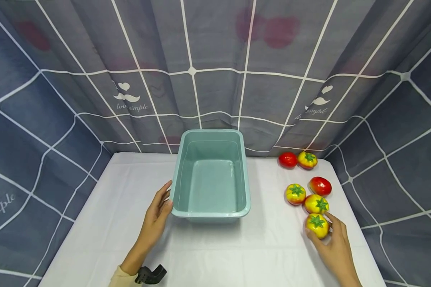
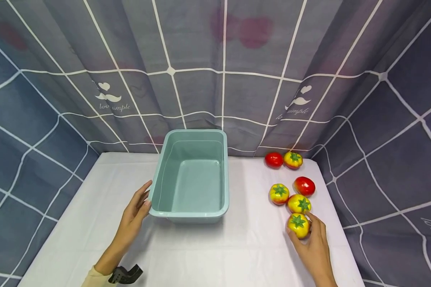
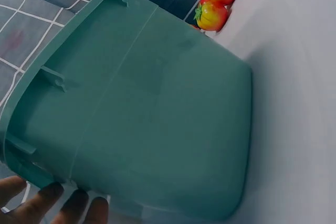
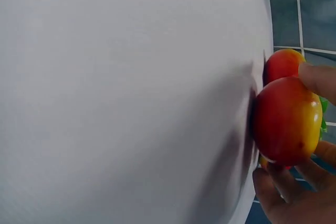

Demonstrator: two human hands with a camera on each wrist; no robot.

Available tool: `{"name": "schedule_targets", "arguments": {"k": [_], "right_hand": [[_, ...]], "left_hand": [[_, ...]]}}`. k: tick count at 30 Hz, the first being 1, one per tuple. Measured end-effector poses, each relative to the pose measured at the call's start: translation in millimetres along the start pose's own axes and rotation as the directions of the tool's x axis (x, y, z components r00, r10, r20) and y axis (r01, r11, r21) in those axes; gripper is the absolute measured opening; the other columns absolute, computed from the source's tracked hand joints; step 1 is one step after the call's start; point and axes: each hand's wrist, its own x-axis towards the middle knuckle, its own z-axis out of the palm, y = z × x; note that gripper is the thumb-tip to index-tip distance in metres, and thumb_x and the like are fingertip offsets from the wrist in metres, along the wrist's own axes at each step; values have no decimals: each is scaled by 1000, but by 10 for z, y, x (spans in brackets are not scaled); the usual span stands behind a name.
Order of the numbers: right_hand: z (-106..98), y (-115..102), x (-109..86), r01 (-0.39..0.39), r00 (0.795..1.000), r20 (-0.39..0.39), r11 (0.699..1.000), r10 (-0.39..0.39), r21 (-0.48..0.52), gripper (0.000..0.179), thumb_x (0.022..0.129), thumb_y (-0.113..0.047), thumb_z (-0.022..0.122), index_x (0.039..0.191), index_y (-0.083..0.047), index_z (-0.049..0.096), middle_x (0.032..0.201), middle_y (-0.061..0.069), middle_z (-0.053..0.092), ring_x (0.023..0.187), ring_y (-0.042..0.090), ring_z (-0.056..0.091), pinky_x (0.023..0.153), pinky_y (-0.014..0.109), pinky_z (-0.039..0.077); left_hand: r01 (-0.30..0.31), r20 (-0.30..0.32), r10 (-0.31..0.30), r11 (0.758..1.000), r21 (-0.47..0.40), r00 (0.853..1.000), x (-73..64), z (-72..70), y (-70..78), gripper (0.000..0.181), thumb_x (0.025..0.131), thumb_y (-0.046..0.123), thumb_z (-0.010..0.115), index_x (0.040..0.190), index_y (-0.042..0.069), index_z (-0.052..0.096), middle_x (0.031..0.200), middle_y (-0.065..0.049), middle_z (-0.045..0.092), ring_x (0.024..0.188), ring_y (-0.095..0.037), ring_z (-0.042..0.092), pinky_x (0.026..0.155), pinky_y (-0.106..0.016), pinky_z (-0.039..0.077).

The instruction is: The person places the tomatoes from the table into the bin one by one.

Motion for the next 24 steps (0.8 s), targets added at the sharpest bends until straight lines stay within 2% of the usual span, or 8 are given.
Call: {"name": "schedule_targets", "arguments": {"k": [3,5,11,13,19,24], "right_hand": [[6,4,-11,-3,1000,8,1000,3,-17,85,91,-26,88,157,0,41,141,29,48,118,44,58,87,24,42],[11,10,-10,-4,1000,10,1000,4,-14,84,91,-27,88,156,-1,42,139,29,49,117,45,59,84,17,38],[22,24,-10,-4,1000,9,1000,4,-12,84,90,-28,89,156,-3,44,139,27,50,117,44,60,85,16,39],[26,28,-14,5,1000,1,1000,-5,-8,83,90,-26,90,156,-3,45,139,27,51,117,44,60,83,13,36],[31,4,-8,21,1000,-8,1000,-21,-1,83,89,-26,90,155,-4,46,139,26,52,117,44,60,83,12,35],[17,-111,29,44,999,-11,997,-44,55,82,89,-25,91,154,-4,46,140,26,52,119,44,60,83,-1,35]], "left_hand": [[12,7,-12,1000,-22,1000,-10,12,6,57,116,7,43,171,12,30,161,-26,48,143,-5,57,107,-15,52],[21,5,-21,999,-31,1000,-18,18,-3,57,116,8,43,171,14,30,161,-25,50,142,-7,59,104,-18,55],[42,-15,-43,998,-50,999,-34,35,-26,56,116,9,45,170,18,33,160,-24,52,140,-14,62,100,-18,57],[48,-19,-49,997,-54,999,-38,41,-23,56,116,9,45,170,19,34,161,-23,52,140,-14,62,100,-18,57],[38,-18,-39,998,-52,999,-51,37,-27,56,116,9,44,170,17,33,163,-24,49,142,-12,60,102,-17,56],[37,-15,-38,997,-63,999,-48,27,-19,56,116,10,44,170,17,32,163,-24,49,144,-11,59,103,-16,55]]}}
